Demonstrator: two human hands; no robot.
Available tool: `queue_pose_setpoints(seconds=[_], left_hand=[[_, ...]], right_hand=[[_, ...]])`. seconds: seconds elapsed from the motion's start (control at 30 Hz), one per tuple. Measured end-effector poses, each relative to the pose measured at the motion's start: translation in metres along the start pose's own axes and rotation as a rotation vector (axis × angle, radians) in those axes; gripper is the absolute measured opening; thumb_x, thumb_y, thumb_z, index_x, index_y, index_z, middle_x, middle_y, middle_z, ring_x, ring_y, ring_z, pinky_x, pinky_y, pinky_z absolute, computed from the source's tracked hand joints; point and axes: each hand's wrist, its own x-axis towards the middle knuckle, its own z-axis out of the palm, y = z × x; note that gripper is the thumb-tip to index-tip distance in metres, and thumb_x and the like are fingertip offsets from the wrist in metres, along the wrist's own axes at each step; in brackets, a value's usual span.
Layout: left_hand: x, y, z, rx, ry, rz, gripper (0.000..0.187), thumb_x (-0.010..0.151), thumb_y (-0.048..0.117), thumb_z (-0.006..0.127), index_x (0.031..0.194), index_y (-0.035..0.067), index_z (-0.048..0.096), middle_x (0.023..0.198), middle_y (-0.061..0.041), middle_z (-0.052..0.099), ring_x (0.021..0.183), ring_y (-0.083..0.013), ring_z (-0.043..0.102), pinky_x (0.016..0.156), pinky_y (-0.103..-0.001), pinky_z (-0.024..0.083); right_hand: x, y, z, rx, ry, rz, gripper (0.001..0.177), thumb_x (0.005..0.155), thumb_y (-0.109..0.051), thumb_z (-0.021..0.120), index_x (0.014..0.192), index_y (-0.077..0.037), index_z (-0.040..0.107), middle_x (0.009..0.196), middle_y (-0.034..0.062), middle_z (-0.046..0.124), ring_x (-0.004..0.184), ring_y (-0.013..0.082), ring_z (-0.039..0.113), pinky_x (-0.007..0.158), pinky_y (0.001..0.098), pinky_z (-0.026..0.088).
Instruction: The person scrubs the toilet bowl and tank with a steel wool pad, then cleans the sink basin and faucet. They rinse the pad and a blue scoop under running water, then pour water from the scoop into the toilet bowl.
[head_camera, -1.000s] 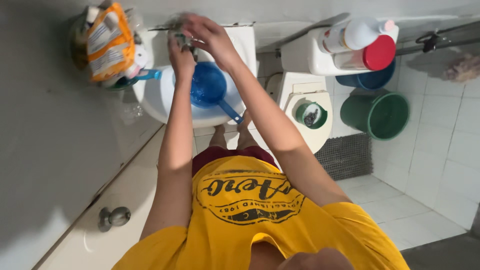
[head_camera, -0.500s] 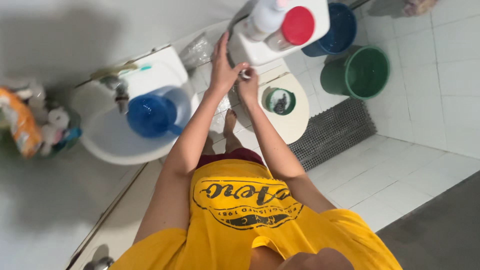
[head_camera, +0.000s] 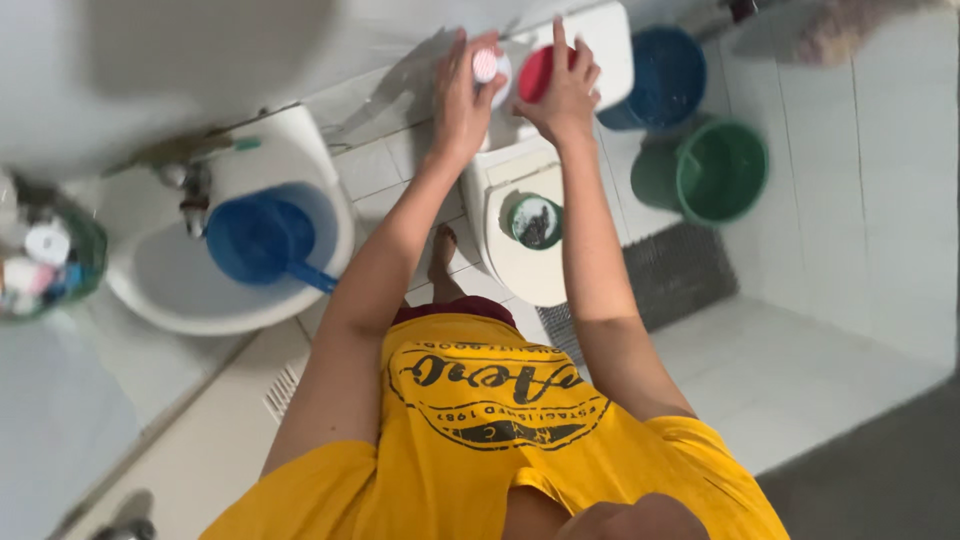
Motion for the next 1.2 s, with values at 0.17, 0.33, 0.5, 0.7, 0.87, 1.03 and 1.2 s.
queue_pose_setpoints(seconds=[0.17, 0.33, 0.5, 0.7, 0.87, 1.03, 1.2], left_hand=[[-0.059, 0.058, -0.12, -0.095, 0.035, -0.121, 0.037, 0.101, 0.008, 0.07, 0.135, 0.008, 0.058, 0.134, -0.009, 0.066, 0.148, -0.0366, 0.045, 0.126, -0.046, 0.034], [-0.128, 0.113, -0.238, 0.106, 0.158, -0.29, 0.034, 0.097, 0.007, 0.072, 0.128, 0.008, 0.059, 0.138, -0.013, 0.065, 0.144, -0.0414, 0.042, 0.118, -0.05, 0.031], [-0.208, 0.141, -0.313, 0.297, 0.474, -0.437, 0.024, 0.098, 0.005, 0.07, 0.12, 0.007, 0.059, 0.139, -0.013, 0.064, 0.145, -0.0444, 0.043, 0.119, -0.052, 0.034], [-0.268, 0.144, -0.362, 0.404, 0.654, -0.511, 0.022, 0.098, 0.005, 0.069, 0.119, 0.006, 0.059, 0.139, -0.013, 0.064, 0.143, -0.0431, 0.044, 0.12, -0.053, 0.034], [-0.293, 0.14, -0.383, 0.299, 0.701, -0.532, 0.028, 0.098, 0.007, 0.068, 0.125, 0.006, 0.06, 0.131, -0.012, 0.066, 0.141, -0.0421, 0.046, 0.119, -0.052, 0.034], [-0.296, 0.131, -0.395, 0.13, 0.682, -0.47, 0.02, 0.1, 0.009, 0.071, 0.117, 0.007, 0.061, 0.139, -0.013, 0.064, 0.147, -0.0408, 0.043, 0.118, -0.049, 0.035], [-0.274, 0.111, -0.398, 0.05, 0.508, -0.435, 0.026, 0.092, 0.005, 0.07, 0.116, 0.007, 0.06, 0.139, -0.011, 0.065, 0.146, -0.0389, 0.046, 0.124, -0.05, 0.032]], right_hand=[[-0.014, -0.014, 0.009, -0.14, -0.103, -0.007, 0.106, 0.056, -0.027, 0.097, 0.147, -0.03, 0.043, 0.146, 0.0171, 0.035, 0.133, 0.0488, 0.036, 0.096, 0.0666, 0.047], [-0.049, -0.106, -0.005, -0.126, -0.408, -0.154, 0.111, 0.047, -0.024, 0.097, 0.144, -0.03, 0.045, 0.145, 0.0166, 0.037, 0.132, 0.0477, 0.035, 0.1, 0.0654, 0.044], [-0.091, -0.229, 0.019, 0.408, -0.71, -0.544, 0.097, 0.068, -0.026, 0.089, 0.152, -0.017, 0.041, 0.144, 0.022, 0.04, 0.135, 0.0415, 0.045, 0.112, 0.0503, 0.045], [-0.158, -0.372, 0.124, 0.569, -0.55, -0.763, 0.099, 0.069, -0.026, 0.093, 0.151, -0.015, 0.04, 0.141, 0.019, 0.046, 0.133, 0.0412, 0.048, 0.114, 0.0505, 0.043], [-0.178, -0.443, 0.204, 0.364, -0.401, -0.719, 0.111, 0.057, -0.023, 0.094, 0.15, -0.012, 0.034, 0.142, 0.0183, 0.042, 0.128, 0.0449, 0.04, 0.108, 0.0538, 0.038], [-0.173, -0.458, 0.25, 0.362, -0.139, -0.884, 0.108, 0.054, -0.018, 0.096, 0.147, -0.01, 0.041, 0.154, 0.0183, 0.034, 0.138, 0.0448, 0.036, 0.11, 0.0563, 0.037], [-0.141, -0.413, 0.251, 0.249, -0.158, -1.271, 0.097, 0.073, -0.003, 0.091, 0.156, -0.013, 0.04, 0.162, 0.0063, 0.029, 0.15, 0.0374, 0.033, 0.125, 0.0505, 0.035]])
